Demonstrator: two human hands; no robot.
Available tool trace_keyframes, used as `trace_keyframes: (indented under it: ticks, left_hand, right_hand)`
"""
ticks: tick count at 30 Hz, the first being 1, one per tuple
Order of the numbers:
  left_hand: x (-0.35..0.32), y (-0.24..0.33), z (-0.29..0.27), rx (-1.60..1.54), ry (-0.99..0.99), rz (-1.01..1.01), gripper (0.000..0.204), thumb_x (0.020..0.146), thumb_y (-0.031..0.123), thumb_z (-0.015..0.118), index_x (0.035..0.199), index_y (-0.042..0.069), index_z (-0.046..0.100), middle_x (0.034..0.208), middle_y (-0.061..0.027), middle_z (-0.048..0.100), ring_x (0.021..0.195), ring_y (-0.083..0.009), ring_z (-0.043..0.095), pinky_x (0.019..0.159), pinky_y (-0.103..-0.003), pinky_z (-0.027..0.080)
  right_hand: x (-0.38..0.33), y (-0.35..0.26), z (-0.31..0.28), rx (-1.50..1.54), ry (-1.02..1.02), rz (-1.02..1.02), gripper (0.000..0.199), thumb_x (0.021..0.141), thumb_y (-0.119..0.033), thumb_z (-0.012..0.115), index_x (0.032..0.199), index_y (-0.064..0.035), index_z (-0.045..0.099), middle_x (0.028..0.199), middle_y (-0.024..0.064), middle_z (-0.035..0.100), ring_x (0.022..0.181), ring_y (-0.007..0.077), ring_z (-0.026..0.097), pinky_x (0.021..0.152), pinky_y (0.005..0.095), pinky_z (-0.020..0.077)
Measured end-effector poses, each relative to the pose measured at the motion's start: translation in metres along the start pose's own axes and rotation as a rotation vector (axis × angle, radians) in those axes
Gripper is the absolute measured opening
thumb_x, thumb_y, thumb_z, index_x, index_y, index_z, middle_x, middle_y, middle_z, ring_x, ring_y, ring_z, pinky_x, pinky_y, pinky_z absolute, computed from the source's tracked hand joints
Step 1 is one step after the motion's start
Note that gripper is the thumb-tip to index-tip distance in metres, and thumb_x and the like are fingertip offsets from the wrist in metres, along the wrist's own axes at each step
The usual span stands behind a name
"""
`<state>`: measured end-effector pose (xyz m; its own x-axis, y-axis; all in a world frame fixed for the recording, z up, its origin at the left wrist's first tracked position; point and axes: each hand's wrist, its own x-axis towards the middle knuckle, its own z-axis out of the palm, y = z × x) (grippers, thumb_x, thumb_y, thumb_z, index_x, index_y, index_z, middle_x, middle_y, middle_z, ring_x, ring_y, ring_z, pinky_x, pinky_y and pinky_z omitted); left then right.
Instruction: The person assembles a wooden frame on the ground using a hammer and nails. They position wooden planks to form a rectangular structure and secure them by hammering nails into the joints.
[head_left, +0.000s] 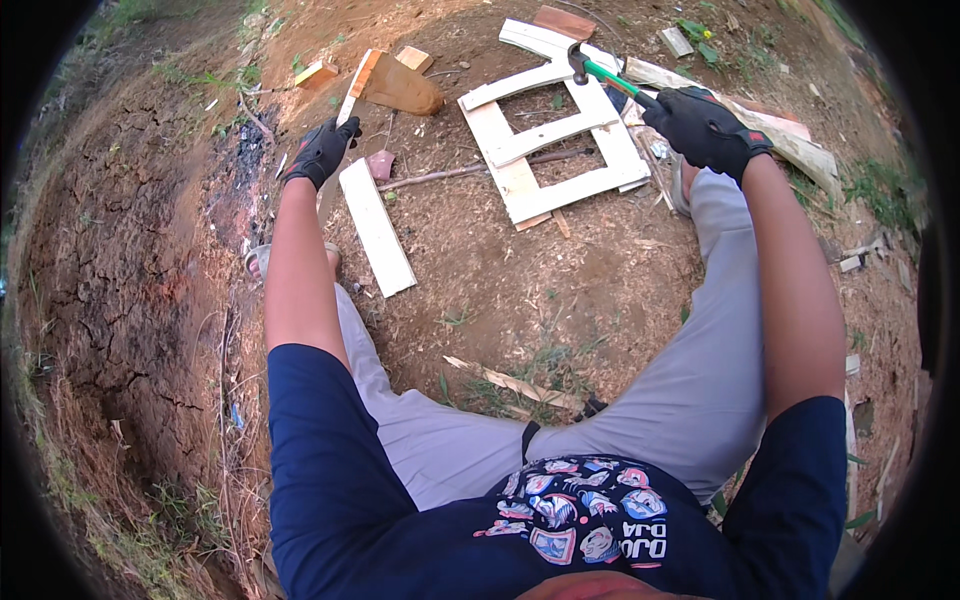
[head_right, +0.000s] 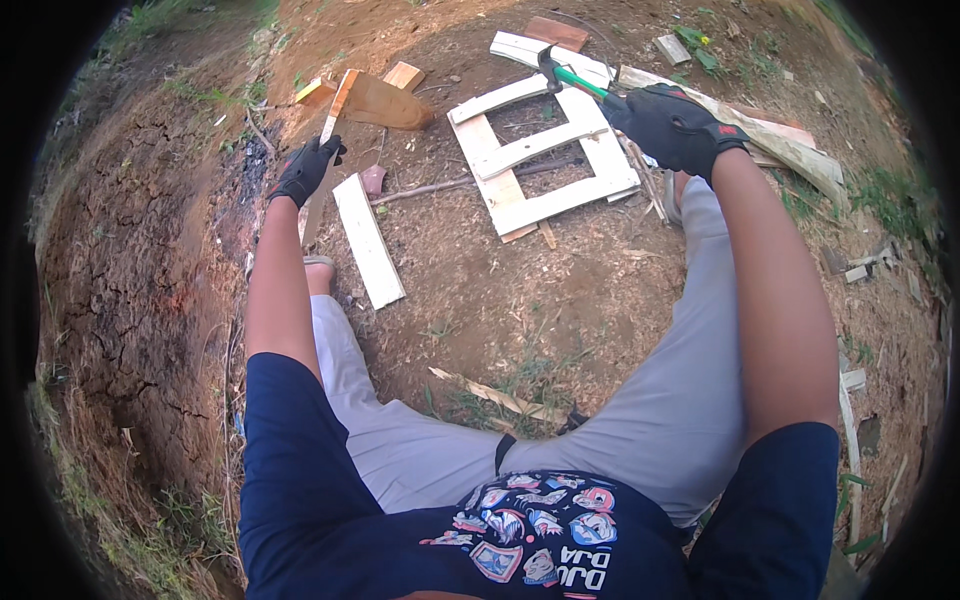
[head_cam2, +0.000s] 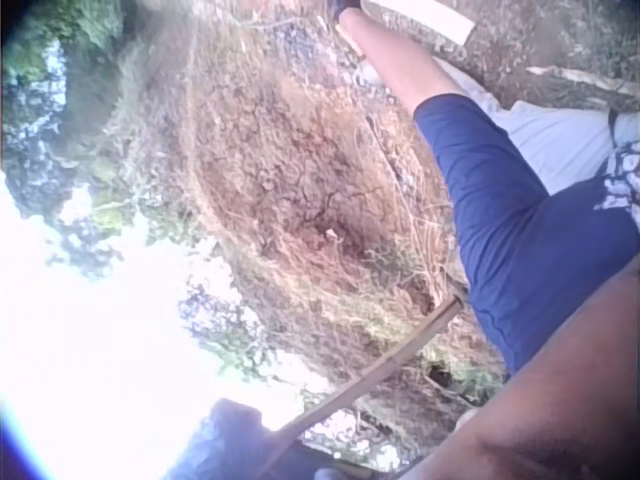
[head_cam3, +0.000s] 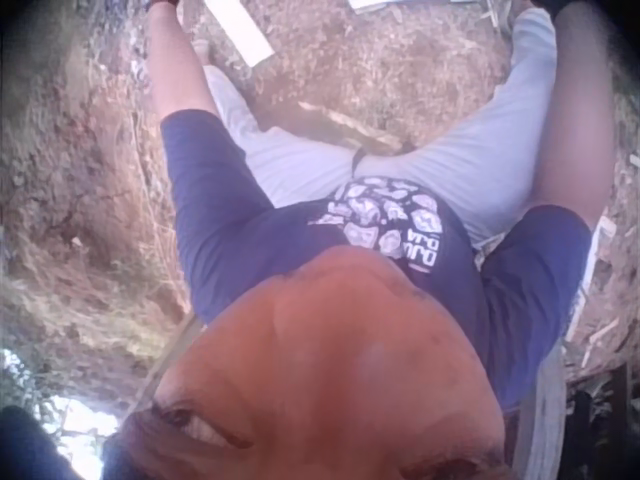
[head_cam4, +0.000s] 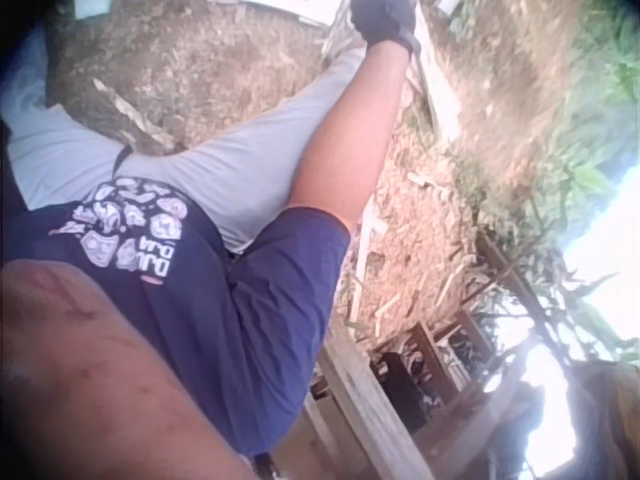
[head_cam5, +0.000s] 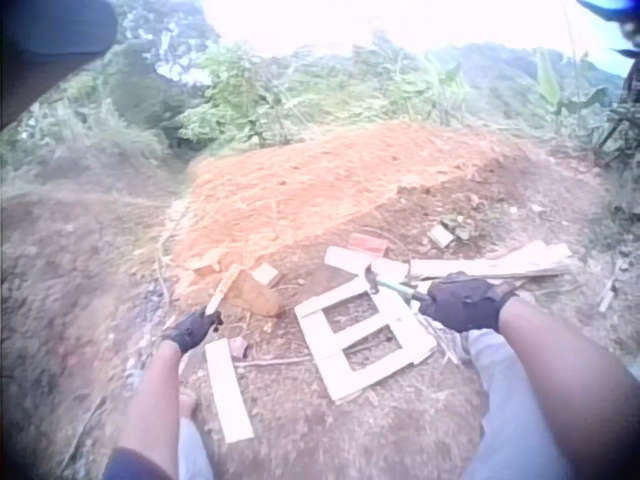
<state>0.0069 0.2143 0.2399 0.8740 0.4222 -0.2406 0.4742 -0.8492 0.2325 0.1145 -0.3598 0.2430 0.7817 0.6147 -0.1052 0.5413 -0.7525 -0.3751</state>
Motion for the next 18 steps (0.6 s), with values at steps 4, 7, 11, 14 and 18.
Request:
trace_keyframes:
  ticks: [4,7,11,14,18]
  left_hand:
    - [0.003,0.003,0.008,0.008,0.086,0.005,0.061,0.106,0.062,0.05,0.12,0.01,0.077,0.119,-0.0149,0.079,0.116,-0.0357,0.071,0.102,-0.046,0.051]
    - [0.005,-0.008,0.011,-0.046,0.118,-0.014,0.058,0.106,0.06,0.05,0.119,0.011,0.078,0.111,-0.0117,0.08,0.11,-0.0345,0.073,0.1,-0.044,0.052]
    - [0.006,-0.005,0.015,-0.064,0.122,0.016,0.057,0.106,0.059,0.051,0.119,0.01,0.078,0.111,-0.0122,0.08,0.11,-0.0342,0.073,0.1,-0.044,0.052]
    - [0.002,-0.005,0.016,-0.079,0.151,-0.005,0.057,0.106,0.058,0.051,0.117,0.01,0.079,0.109,-0.0123,0.08,0.109,-0.0339,0.073,0.099,-0.044,0.052]
    - [0.004,-0.005,0.018,-0.044,0.163,0.048,0.057,0.106,0.059,0.052,0.114,0.01,0.08,0.107,-0.0131,0.08,0.106,-0.0335,0.074,0.097,-0.044,0.052]
  right_hand:
    - [-0.006,0.001,-0.004,0.02,0.014,0.06,0.042,0.108,-0.04,0.055,0.11,-0.0003,0.069,0.076,0.0129,0.068,0.058,0.0233,0.065,0.061,0.0441,0.0532]
    - [-0.006,0.006,-0.004,0.018,0.029,0.061,0.043,0.108,-0.041,0.055,0.11,-0.0003,0.069,0.075,0.0127,0.068,0.057,0.0232,0.065,0.06,0.0441,0.0526]
    - [-0.006,0.014,-0.001,-0.009,0.05,0.098,0.042,0.108,-0.041,0.057,0.11,-0.0012,0.069,0.074,0.0122,0.067,0.055,0.0226,0.064,0.058,0.0429,0.0522]
    - [-0.01,-0.004,-0.011,0.06,-0.016,0.166,0.04,0.108,-0.041,0.057,0.111,-0.0022,0.069,0.073,0.0107,0.066,0.054,0.0213,0.063,0.054,0.0417,0.0511]
    - [-0.007,0.003,-0.008,0.083,-0.043,0.142,0.038,0.108,-0.04,0.057,0.112,-0.0036,0.068,0.071,0.008,0.064,0.051,0.0182,0.061,0.048,0.0386,0.0481]
